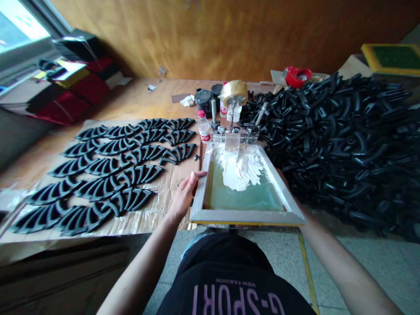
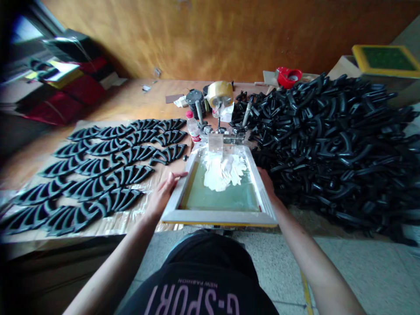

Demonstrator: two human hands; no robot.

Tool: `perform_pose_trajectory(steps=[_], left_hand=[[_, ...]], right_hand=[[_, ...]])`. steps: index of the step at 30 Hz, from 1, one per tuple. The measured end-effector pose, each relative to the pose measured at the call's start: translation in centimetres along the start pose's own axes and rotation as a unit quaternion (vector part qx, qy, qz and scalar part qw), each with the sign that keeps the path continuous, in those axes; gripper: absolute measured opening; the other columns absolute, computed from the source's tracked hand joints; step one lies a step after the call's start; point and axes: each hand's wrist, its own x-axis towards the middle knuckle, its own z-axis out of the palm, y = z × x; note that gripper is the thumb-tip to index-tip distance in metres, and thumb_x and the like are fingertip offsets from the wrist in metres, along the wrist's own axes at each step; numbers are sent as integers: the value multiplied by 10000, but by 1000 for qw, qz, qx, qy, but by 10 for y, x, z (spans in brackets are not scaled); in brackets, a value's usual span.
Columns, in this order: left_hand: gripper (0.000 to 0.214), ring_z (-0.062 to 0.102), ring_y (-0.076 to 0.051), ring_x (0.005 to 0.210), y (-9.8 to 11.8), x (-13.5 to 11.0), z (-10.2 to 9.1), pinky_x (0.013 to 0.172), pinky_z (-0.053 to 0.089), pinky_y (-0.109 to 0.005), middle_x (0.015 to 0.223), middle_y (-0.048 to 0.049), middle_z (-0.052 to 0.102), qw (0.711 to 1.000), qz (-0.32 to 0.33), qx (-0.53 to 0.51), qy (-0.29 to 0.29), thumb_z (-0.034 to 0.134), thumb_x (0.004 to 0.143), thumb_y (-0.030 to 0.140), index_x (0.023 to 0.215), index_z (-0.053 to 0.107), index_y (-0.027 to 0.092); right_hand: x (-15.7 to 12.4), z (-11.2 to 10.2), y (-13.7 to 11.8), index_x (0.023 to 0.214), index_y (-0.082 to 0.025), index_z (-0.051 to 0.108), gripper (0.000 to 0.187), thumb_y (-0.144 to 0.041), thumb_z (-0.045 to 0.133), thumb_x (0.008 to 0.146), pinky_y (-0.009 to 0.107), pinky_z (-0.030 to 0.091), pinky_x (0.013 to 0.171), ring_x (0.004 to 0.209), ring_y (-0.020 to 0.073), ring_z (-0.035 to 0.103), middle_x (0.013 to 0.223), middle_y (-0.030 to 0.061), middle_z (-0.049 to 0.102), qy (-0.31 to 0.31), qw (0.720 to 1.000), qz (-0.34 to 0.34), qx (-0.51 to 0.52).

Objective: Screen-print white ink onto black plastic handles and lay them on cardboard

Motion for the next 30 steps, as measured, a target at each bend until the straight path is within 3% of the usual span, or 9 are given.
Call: perform_pose_trajectory(steps=[3,6,8,11,18,21,24,26,30], left_hand=[[612,451,-103,526,-46,-5,6,474,345,-216,674,7,579,998,-45,32,-5,580,825,568,1306,589,188],[691,440,-95,528,-81,4,15,497,344,-209,648,34,550,996,-54,72,6,616,824,468,1438,446,199],[683,437,-93,532,-95,10,16,511,346,-207,644,42,542,993,-60,99,3,599,840,434,1459,413,211],[658,458,-97,550,-107,16,14,533,364,-210,679,34,566,991,-60,121,-3,582,853,425,1456,416,224],[620,490,-107,573,-115,15,12,550,385,-220,713,19,587,991,-53,127,2,557,863,447,1433,449,229],[617,489,-107,568,-115,15,12,544,381,-221,700,23,578,991,-49,123,5,561,856,451,1421,463,223],[629,488,-107,565,-112,15,12,542,381,-222,695,24,581,992,-52,115,12,583,840,449,1414,470,217],[637,492,-107,568,-110,14,12,542,380,-221,697,23,587,993,-53,105,14,595,831,447,1412,471,217],[632,496,-109,572,-103,12,12,526,366,-214,696,21,592,995,-59,85,8,598,828,453,1402,480,218]], right_hand=[[21,-4,-28,1104,-177,675,284,-159,593,833,397,444,1048,1252,234,488,1344,105,536,109,977,-122,-135],[42,37,-54,1290,-201,563,592,-253,749,731,496,366,1087,1299,320,410,1459,122,403,119,873,-306,-361],[50,73,-61,1237,-176,582,550,-260,763,724,475,413,1012,1206,319,473,1348,139,501,62,807,-358,-466],[45,106,-50,996,-160,644,175,-156,612,824,373,454,859,986,252,560,1022,105,644,-42,764,-340,-547],[-12,70,-26,856,-164,633,210,-31,487,785,300,383,722,845,204,544,852,70,644,-237,670,-418,-566],[-14,66,-34,779,-187,607,152,-54,532,768,288,365,681,773,184,534,785,39,627,-275,665,-414,-558],[-13,75,-32,798,-183,616,148,-66,526,795,291,369,687,801,191,535,808,49,634,-196,690,-416,-559],[-18,79,-24,844,-163,637,186,-46,497,807,302,381,699,833,205,538,842,74,642,-158,683,-438,-563],[-25,74,-21,861,-176,661,185,-54,534,805,291,417,703,818,195,564,820,52,650,-202,688,-449,-533]])
